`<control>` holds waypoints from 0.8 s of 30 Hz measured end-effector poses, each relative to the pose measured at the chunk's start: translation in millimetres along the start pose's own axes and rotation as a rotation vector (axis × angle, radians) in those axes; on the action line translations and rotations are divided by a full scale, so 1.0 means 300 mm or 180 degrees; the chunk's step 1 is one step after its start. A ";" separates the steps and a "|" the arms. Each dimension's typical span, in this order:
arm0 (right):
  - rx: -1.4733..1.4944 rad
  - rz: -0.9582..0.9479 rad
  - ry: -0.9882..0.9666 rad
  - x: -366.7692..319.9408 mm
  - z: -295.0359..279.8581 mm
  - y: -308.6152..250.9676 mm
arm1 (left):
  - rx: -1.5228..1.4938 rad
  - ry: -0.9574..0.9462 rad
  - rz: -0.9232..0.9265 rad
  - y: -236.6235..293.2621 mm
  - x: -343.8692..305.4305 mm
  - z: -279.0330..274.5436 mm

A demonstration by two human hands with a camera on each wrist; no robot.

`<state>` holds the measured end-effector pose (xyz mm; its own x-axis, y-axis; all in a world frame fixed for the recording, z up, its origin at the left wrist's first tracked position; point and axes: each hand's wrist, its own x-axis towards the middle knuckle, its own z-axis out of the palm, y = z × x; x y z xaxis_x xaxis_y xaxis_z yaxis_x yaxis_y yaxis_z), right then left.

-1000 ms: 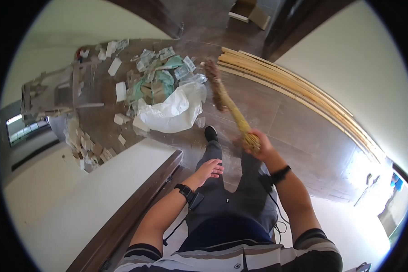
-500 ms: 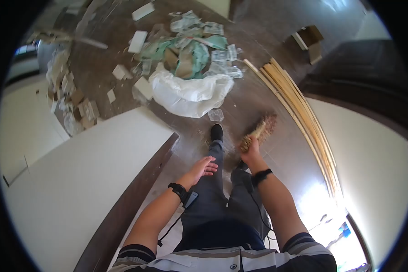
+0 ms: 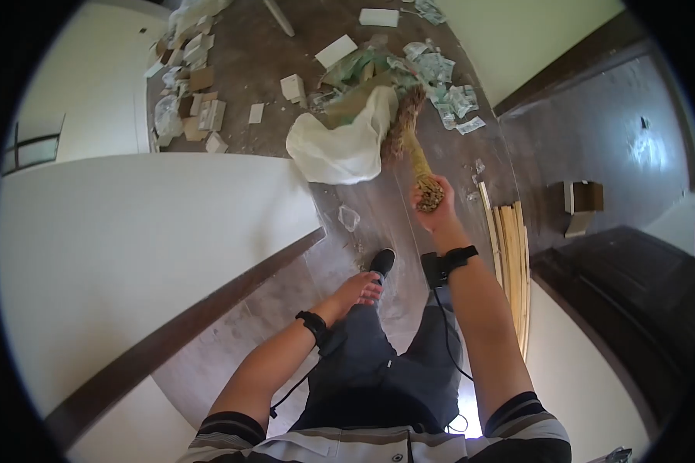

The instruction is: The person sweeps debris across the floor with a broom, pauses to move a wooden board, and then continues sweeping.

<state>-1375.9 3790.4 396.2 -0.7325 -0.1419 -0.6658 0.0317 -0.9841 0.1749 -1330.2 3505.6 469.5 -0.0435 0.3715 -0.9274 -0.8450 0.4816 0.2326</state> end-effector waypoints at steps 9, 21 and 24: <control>-0.2182 0.0653 0.0464 -0.341 0.087 -0.158 | -0.1054 0.0590 0.0300 -0.133 0.004 0.268; -0.2004 0.2734 0.1240 -0.653 -0.184 0.038 | -0.1947 0.0478 0.0614 -0.696 0.055 0.716; -0.1808 0.3255 0.1081 -0.670 -0.372 0.262 | -0.2223 0.0602 0.0638 -0.838 -0.002 0.722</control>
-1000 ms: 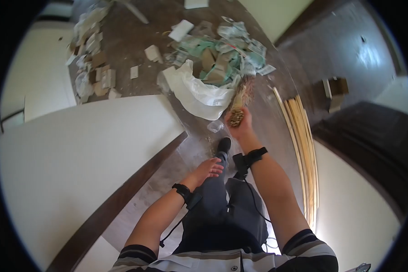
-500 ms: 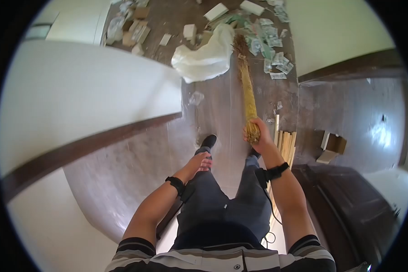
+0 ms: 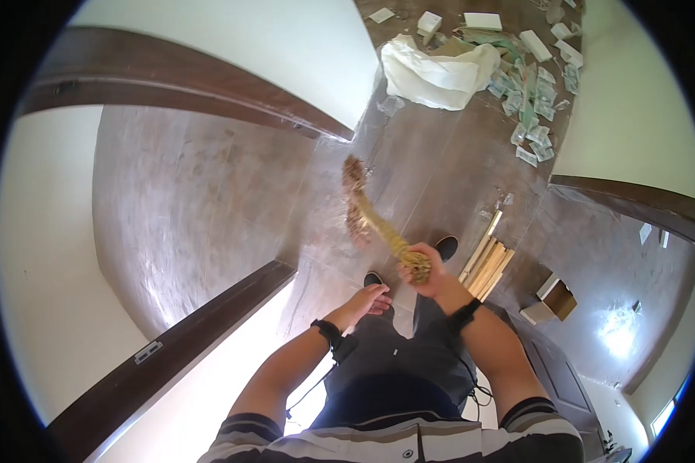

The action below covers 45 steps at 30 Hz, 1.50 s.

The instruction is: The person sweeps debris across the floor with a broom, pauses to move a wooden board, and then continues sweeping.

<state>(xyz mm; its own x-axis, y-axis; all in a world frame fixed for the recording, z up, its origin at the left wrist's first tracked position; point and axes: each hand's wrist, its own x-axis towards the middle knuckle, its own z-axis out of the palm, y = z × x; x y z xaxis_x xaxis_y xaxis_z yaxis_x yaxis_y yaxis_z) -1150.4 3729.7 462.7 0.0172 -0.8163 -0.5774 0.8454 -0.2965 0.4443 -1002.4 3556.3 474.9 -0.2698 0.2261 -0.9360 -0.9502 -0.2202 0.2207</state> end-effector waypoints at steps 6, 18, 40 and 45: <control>-0.0270 0.0168 0.0113 0.541 -0.061 0.347 | -0.0578 0.0131 0.0073 -0.335 -0.187 -0.282; -0.0708 0.0182 0.0871 0.655 -0.029 -0.077 | -0.1841 0.0719 -0.0127 -0.244 -0.194 -0.286; -0.1799 -0.1724 0.0529 -0.341 0.466 -1.365 | -0.0532 -0.0095 0.0375 1.067 0.267 0.399; -0.1675 -0.1670 0.0712 -0.712 0.412 -1.239 | -0.0176 -0.0144 0.0482 1.222 0.285 0.430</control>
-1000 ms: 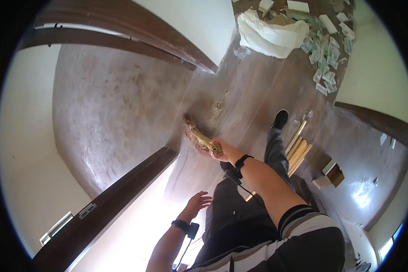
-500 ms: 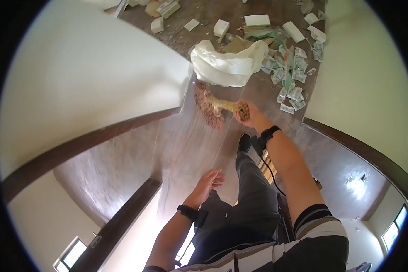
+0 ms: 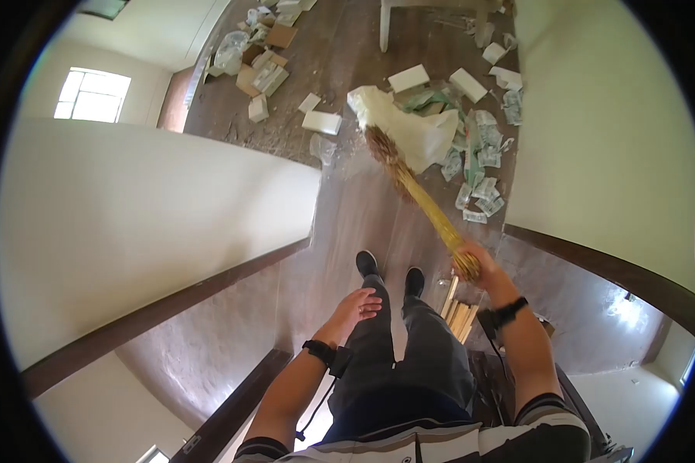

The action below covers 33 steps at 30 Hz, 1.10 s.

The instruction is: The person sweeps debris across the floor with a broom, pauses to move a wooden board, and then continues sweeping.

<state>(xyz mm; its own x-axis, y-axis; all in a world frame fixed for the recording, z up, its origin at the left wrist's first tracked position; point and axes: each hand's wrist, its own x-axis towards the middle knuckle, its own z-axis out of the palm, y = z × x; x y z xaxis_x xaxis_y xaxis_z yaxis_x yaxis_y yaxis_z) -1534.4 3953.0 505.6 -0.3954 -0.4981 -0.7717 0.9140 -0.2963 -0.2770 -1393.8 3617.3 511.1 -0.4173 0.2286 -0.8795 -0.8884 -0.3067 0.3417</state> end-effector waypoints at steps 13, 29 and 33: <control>0.2510 -0.0274 0.1520 -0.329 -0.077 0.126 | -0.0670 -0.0313 0.0160 0.618 0.252 -0.008; 0.2955 -0.1298 0.1068 0.645 0.056 -0.397 | -0.0611 -0.0132 -0.0302 0.830 0.292 -0.202; 0.2857 -0.1386 0.0482 0.496 0.114 -0.515 | -0.0712 -0.0320 -0.0189 0.887 0.316 -0.151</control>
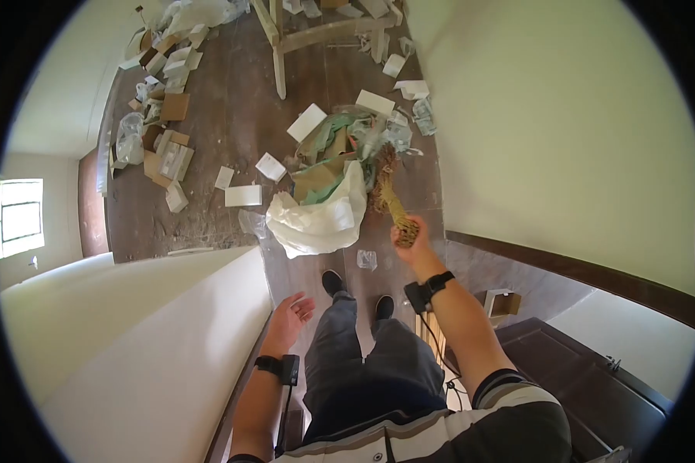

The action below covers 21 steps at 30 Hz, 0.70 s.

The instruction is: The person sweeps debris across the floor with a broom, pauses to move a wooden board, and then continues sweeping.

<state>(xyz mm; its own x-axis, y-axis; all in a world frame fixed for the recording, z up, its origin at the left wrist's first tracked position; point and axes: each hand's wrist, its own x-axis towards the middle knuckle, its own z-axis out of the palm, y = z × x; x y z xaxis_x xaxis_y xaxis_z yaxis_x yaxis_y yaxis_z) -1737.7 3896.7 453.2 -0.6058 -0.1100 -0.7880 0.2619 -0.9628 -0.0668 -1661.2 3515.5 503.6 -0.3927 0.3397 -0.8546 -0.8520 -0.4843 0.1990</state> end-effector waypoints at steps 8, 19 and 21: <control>-0.1030 -0.0168 0.0476 -0.357 0.147 -0.198 | 0.0190 -0.0253 0.0296 0.115 0.053 0.212; -0.0590 -0.0390 0.0570 0.394 0.118 -0.617 | 0.0094 0.0503 0.0388 -0.055 0.128 0.208; -0.0721 -0.0007 0.0306 0.557 0.146 -0.648 | 0.0160 0.0834 0.0091 -0.065 0.149 0.257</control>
<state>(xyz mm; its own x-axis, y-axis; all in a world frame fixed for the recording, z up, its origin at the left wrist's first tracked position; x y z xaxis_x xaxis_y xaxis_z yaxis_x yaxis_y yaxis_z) -1922.8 4054.6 361.2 -0.5351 -0.0735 -0.8416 0.4290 -0.8819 -0.1958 -1688.9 3602.4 498.4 -0.3194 0.1030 -0.9420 -0.8606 -0.4477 0.2428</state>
